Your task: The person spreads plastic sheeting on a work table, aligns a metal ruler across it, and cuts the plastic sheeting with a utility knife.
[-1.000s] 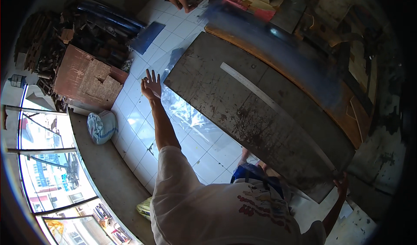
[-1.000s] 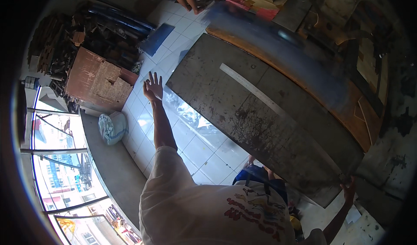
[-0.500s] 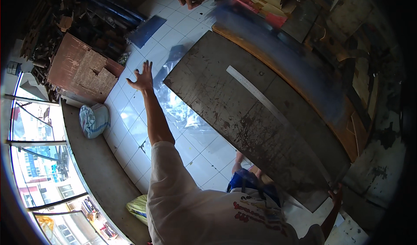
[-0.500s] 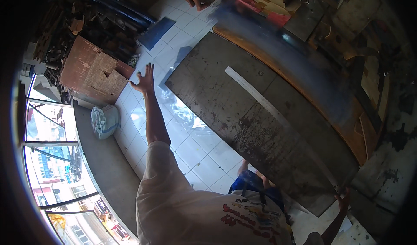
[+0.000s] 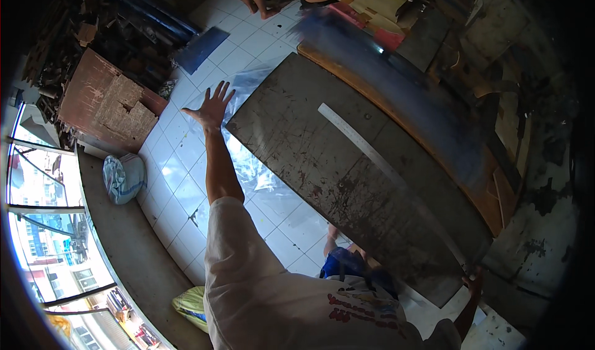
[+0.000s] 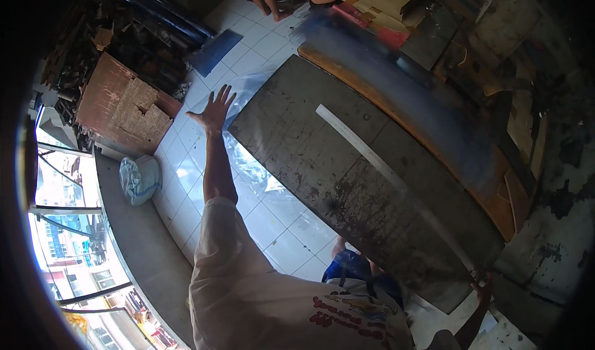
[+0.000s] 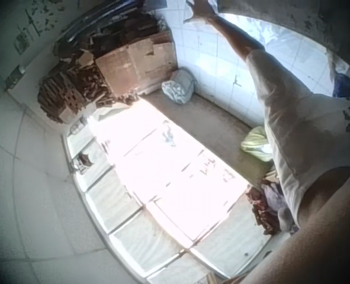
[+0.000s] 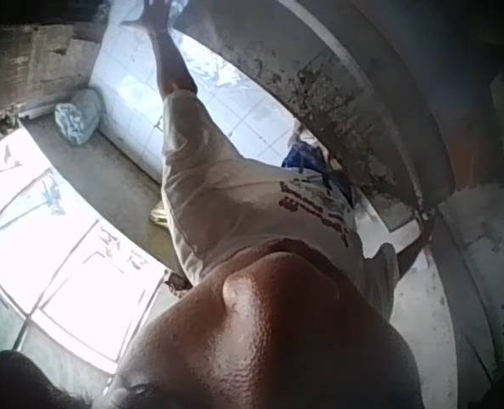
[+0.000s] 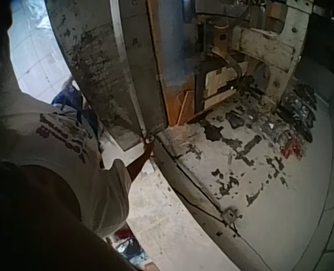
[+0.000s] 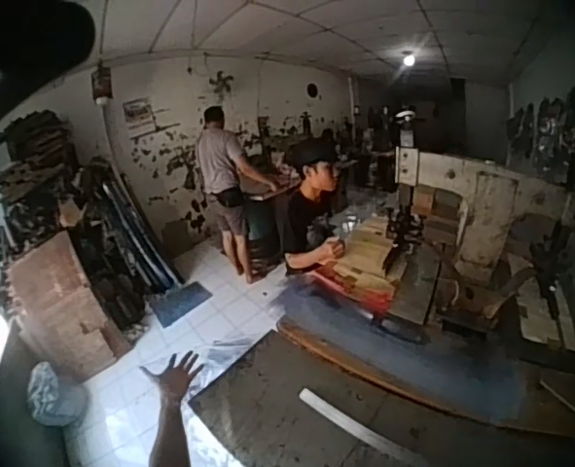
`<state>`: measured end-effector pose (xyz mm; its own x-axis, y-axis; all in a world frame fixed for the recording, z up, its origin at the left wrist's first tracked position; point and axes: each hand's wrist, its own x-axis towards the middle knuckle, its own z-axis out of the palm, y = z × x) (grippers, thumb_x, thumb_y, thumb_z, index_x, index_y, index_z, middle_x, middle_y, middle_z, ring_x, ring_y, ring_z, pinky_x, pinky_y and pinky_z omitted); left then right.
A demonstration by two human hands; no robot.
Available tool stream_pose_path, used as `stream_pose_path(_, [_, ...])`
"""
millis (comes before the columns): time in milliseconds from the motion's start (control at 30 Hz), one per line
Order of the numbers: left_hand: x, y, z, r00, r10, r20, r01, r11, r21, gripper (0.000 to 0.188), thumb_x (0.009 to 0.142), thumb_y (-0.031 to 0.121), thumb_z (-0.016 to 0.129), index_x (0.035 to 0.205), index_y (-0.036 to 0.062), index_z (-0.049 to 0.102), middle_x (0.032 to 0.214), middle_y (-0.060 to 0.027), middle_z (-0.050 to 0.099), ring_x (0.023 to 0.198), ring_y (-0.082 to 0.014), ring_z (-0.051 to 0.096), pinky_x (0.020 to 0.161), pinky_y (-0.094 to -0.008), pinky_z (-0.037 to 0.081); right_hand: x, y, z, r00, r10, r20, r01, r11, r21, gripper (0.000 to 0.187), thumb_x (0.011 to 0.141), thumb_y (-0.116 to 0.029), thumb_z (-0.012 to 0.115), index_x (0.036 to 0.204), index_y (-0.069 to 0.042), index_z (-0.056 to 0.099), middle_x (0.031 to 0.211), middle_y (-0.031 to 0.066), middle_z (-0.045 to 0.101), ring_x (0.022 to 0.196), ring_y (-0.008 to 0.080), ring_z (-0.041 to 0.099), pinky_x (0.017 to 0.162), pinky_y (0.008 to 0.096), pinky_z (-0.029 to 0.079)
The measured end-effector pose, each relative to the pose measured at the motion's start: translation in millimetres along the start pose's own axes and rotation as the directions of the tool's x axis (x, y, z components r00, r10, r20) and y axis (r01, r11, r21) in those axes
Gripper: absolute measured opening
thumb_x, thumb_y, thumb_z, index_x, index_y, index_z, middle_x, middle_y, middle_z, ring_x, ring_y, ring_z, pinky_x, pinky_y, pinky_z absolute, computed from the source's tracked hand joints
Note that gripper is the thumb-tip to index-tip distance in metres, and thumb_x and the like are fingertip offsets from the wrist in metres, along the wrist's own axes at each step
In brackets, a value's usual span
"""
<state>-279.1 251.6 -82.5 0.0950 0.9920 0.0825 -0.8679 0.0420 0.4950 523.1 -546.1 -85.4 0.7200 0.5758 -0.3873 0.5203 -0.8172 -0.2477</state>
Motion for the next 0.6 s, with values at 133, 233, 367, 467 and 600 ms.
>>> stream_pose_path(133, [-25.4,19.1,-7.4,0.993,-0.075,-0.093,0.070,0.996,-0.058,0.128,0.058,0.095,0.023,0.145,0.0068,-0.010,0.148,-0.0303,0.007,0.135,-0.0482,0.015,0.106,-0.0659,0.015,-1.2,-2.6,7.1,0.999,-0.010,-0.038,0.015,0.991,0.131,0.086,0.053,-0.014,0.081,0.130,-0.003,0.043,0.124,0.0169,0.052,0.114,0.0320,0.050,0.096,0.0412,0.039])
stream_pose_path(233, [-34.2,28.8,-25.7,0.986,0.135,-0.103,-0.150,0.976,-0.156,0.115,0.072,0.080,0.039,0.146,0.0049,-0.007,0.148,-0.0293,0.009,0.135,-0.0475,0.016,0.106,-0.0651,0.015,-2.7,-1.9,7.7,0.997,-0.037,-0.070,0.049,0.982,0.181,0.084,0.052,-0.012,0.080,0.128,-0.004,0.045,0.120,0.0158,0.055,0.112,0.0313,0.052,0.095,0.0410,0.040])
stream_pose_path(367, [-7.2,15.6,12.5,0.993,-0.053,-0.107,0.054,0.999,0.007,0.084,0.082,0.043,0.039,0.146,0.0041,0.001,0.148,-0.0274,0.015,0.135,-0.0457,0.020,0.107,-0.0637,0.016,-3.9,-6.2,4.3,0.996,-0.043,-0.082,0.055,0.987,0.152,0.084,0.049,-0.010,0.080,0.126,-0.005,0.047,0.116,0.0142,0.057,0.110,0.0298,0.053,0.093,0.0411,0.042])
stream_pose_path(467, [2.6,16.9,-1.4,0.999,-0.007,-0.042,0.014,0.986,0.168,0.082,0.081,0.043,0.039,0.146,0.0042,0.007,0.148,-0.0256,0.018,0.135,-0.0452,0.022,0.108,-0.0625,0.018,-2.7,-9.3,7.8,0.997,-0.003,-0.071,0.015,0.983,0.181,0.084,0.049,-0.010,0.081,0.126,-0.005,0.048,0.116,0.0143,0.057,0.111,0.0292,0.053,0.093,0.0406,0.041])
stream_pose_path(600, [-7.4,28.2,-37.9,0.939,-0.203,-0.277,0.308,0.855,0.417,0.080,0.087,0.049,0.045,0.145,0.0049,0.013,0.145,-0.0158,0.033,0.133,-0.0347,0.032,0.109,-0.0511,0.025,-7.7,-6.2,9.3,0.997,0.063,-0.051,-0.049,0.968,0.247,0.082,0.052,-0.009,0.081,0.126,-0.006,0.047,0.117,0.0128,0.056,0.110,0.0288,0.052,0.094,0.0399,0.041])
